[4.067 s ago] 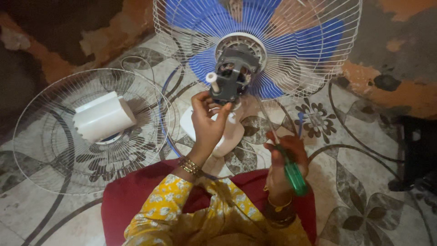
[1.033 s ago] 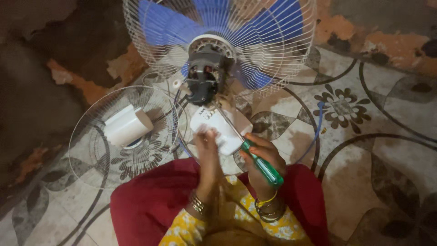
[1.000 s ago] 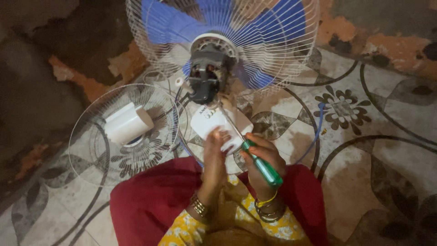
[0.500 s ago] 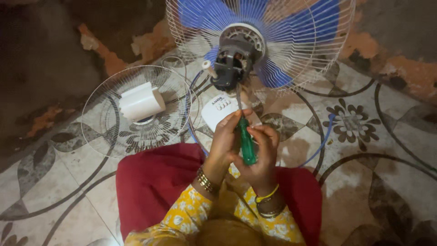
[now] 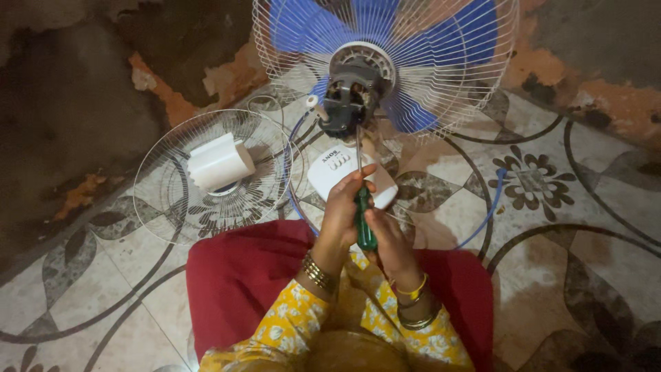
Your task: The person sits on the floor and uses a green screwdriver to work on the internal components of a blue electric fan. They repeatedly insert the screwdriver into the motor housing, turn it, and adjust wires or parts within the fan's central assembly.
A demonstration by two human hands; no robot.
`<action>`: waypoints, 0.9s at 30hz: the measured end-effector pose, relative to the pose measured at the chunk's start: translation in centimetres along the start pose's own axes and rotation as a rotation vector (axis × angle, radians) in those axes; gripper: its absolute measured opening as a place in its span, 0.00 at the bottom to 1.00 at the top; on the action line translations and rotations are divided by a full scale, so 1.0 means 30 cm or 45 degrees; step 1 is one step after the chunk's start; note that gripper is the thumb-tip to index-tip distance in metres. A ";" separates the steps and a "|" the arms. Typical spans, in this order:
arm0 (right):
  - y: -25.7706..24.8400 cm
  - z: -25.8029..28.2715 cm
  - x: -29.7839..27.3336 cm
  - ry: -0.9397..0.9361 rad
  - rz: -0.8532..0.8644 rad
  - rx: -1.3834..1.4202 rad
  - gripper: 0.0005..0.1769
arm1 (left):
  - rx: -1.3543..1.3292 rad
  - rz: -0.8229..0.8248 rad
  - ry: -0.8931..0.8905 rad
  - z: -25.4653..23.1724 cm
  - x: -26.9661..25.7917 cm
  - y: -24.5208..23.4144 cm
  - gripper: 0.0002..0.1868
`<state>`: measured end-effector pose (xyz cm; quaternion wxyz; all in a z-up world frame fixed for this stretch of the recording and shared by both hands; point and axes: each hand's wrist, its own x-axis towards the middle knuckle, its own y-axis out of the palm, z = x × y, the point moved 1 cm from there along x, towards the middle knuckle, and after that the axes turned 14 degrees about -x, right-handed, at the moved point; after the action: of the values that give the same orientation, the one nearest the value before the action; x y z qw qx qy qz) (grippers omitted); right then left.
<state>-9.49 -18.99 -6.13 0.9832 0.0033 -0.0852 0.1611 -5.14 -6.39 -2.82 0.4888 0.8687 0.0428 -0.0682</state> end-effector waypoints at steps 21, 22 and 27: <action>-0.026 0.111 -0.028 0.307 0.570 0.482 0.29 | 0.108 0.055 0.013 -0.056 -0.076 0.027 0.23; -0.027 0.110 -0.025 0.311 0.564 0.472 0.29 | 0.105 0.051 0.016 -0.058 -0.075 0.030 0.23; -0.027 0.101 -0.023 0.293 0.569 0.474 0.27 | 0.104 0.080 0.028 -0.065 -0.084 0.038 0.23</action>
<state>-10.39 -20.08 -3.23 0.9093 0.1460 0.0589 0.3853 -7.31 -5.32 -0.46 0.4542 0.8896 0.0181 -0.0452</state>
